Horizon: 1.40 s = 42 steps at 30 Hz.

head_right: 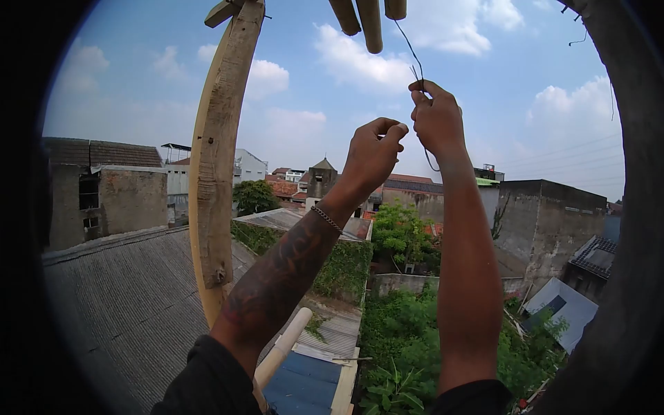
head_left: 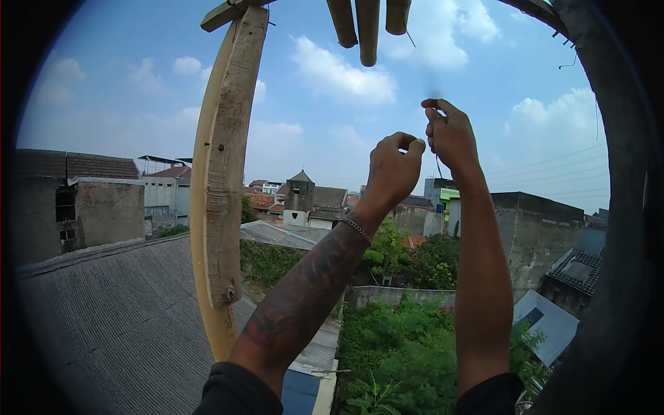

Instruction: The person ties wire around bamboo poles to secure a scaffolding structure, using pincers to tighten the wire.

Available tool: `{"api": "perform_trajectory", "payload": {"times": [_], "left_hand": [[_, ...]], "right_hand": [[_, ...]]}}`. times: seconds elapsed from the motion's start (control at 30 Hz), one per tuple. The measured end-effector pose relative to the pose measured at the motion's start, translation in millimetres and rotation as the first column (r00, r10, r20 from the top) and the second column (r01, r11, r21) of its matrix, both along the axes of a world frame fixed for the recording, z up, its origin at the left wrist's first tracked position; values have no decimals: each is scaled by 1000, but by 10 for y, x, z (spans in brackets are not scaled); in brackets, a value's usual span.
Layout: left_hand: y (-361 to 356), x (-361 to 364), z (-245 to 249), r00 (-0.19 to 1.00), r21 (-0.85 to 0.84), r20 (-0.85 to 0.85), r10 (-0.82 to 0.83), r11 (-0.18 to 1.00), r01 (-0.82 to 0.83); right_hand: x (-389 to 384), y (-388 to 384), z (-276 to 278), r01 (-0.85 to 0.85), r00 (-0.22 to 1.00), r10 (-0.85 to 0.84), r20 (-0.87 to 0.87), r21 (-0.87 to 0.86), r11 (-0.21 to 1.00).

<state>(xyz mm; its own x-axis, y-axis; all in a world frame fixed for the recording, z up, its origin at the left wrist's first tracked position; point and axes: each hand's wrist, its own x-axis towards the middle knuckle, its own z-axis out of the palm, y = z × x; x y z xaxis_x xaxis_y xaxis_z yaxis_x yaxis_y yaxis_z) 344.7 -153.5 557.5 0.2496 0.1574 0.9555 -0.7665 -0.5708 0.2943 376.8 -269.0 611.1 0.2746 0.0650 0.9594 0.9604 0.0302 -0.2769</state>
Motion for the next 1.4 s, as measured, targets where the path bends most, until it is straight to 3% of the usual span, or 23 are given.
{"api": "perform_trajectory", "payload": {"times": [0.07, 0.2, 0.3, 0.37, 0.43, 0.5, 0.63, 0.7, 0.8, 0.83, 0.93, 0.97, 1.03, 1.1, 1.17, 1.23, 1.3, 1.33, 1.4], "left_hand": [[-65, -142, -219, 1000, -12, 11, -14, 1000, 14], [-37, -379, -648, 996, 71, 91, 17, 997, -23], [-40, -442, -402, 983, 70, 167, 75, 994, -88], [-23, -321, 93, 963, 35, 241, 117, 991, -129], [-77, -298, 696, 999, 36, 2, -44, 998, 44], [-247, -449, 1010, 837, -99, -110, -536, 844, 527], [-162, -292, 1081, 884, -97, -27, -467, 881, 462], [-153, -268, 1079, 847, -128, 16, -531, 839, 528], [-204, -276, 999, 821, -126, 68, -567, 812, 570], [-222, -286, 974, 807, -115, 77, -586, 798, 591], [-265, -299, 958, 798, -124, 84, -596, 789, 602], [-263, -297, 957, 800, -119, 77, -596, 791, 600], [-251, -315, 950, 805, -109, 56, -590, 798, 592], [-182, -301, 946, 834, -157, 53, -549, 820, 550], [-216, -237, 1046, 864, -132, 28, -503, 855, 502], [-200, -272, 1062, 870, -104, 11, -493, 865, 492], [-206, -316, 1080, 887, -100, -6, -462, 883, 459], [-182, -307, 1091, 897, -110, -15, -442, 892, 438], [-153, -285, 1103, 914, -126, -39, -403, 910, 396]], "right_hand": [[-146, -8, -43, -57, 997, 58, -56, 22, 998], [-137, 35, 21, 101, 995, -101, -12, -12, 995], [-245, 1, -133, -125, 990, 120, -78, -62, 990], [-266, -2, -240, -266, 962, 260, -82, -62, 962], [-216, -27, -256, -350, 936, 343, -82, -86, 933], [-120, -88, -229, -382, 924, 373, -85, -126, 916], [-185, -464, -62, -239, 971, 217, -104, -306, 922], [-169, -647, -50, -450, 893, 435, -115, -201, 870], [-27, -866, -97, -808, 587, 809, -35, -76, 584], [-40, -866, -151, -889, 458, 889, -22, -7, 458], [-165, -751, -237, -956, 257, 952, 164, 187, 226], [-83, -658, -151, -897, 422, 873, 247, 255, 361], [-30, -525, 45, -567, 811, 577, 98, 374, 734], [10, -358, 404, -393, 916, 377, 137, 491, 777], [-217, -359, 765, -478, 849, 521, 86, 545, 689], [-249, -249, 1068, -409, 899, 429, 85, 512, 755], [-277, -67, 1254, -394, 919, 345, 192, 481, 783], [-270, 5, 1319, -341, 937, 278, 212, 377, 861], [-308, 96, 1359, -381, 910, 367, 191, 43, 923]]}}
